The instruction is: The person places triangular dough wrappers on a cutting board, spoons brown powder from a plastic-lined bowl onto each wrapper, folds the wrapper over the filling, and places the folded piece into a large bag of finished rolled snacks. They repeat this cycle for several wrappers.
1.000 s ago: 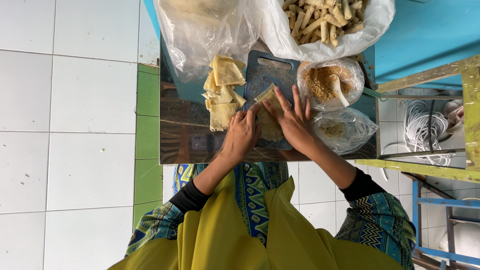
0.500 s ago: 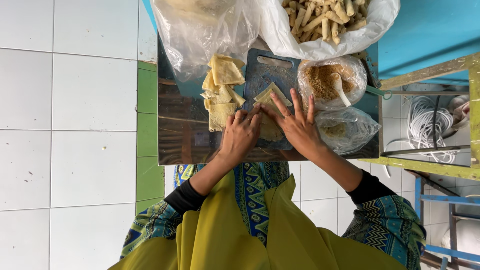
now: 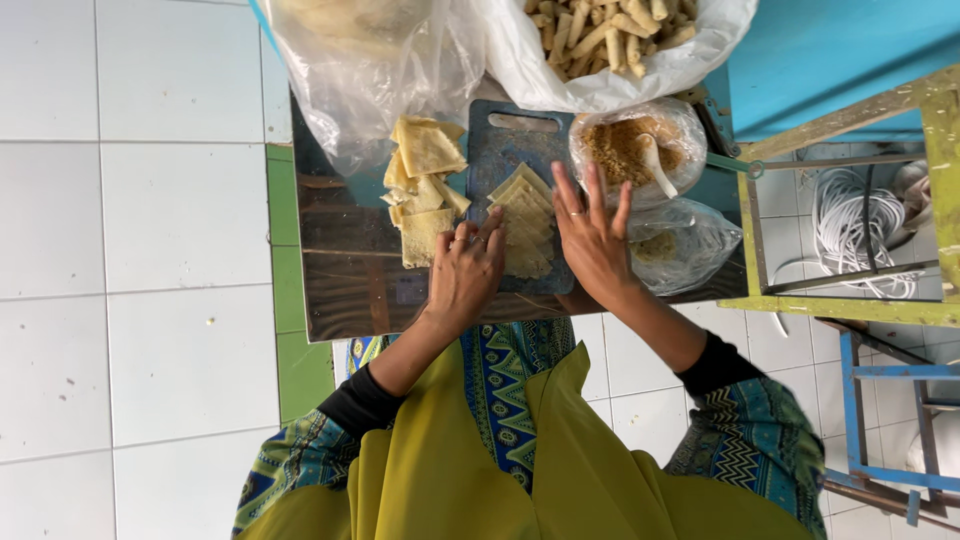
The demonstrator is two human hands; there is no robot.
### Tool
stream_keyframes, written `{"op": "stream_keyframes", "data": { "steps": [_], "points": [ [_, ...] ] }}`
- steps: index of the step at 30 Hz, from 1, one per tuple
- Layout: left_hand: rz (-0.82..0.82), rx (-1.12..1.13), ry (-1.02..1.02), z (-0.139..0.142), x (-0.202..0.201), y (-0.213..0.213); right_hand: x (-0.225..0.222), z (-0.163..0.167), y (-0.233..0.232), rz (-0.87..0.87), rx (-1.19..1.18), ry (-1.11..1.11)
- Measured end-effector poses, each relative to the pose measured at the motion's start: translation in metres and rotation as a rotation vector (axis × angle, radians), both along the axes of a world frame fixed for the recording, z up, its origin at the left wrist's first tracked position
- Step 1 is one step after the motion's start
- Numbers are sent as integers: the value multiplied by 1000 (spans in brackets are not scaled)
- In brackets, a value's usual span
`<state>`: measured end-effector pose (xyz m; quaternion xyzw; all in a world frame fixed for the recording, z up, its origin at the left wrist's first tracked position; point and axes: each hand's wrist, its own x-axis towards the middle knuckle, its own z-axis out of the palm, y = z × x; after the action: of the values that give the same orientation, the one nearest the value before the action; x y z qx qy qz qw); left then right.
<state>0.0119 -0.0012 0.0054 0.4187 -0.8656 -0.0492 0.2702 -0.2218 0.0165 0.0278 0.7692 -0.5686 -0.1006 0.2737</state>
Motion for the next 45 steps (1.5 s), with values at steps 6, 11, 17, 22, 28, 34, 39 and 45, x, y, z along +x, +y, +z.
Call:
{"op": "stream_keyframes", "data": {
  "steps": [6, 11, 17, 22, 28, 34, 39, 45],
  "points": [
    [9, 72, 227, 7, 7, -3, -20, 39, 56, -195, -134, -618],
    [24, 441, 638, 23, 10, 23, -32, 50, 98, -411, -172, -793],
    [-397, 1599, 1043, 11, -74, 43, -33, 27, 96, -396, -122, -631],
    [-313, 2133, 1243, 8, -124, 26, -30, 15, 88, -418, -122, -645],
    [-435, 2092, 1383, 9, -129, 22, -25, 4, 90, -439, -108, -702],
    [-451, 2018, 1321, -3, -131, 25, -27, -2, 84, -455, -211, -834],
    [-604, 1696, 941, 7, -97, 50, -5, 26, 95, -360, -468, -1058],
    [-28, 698, 611, 23, -9, 9, 43, 29, 51, -12, -134, -916]
  ]
}}
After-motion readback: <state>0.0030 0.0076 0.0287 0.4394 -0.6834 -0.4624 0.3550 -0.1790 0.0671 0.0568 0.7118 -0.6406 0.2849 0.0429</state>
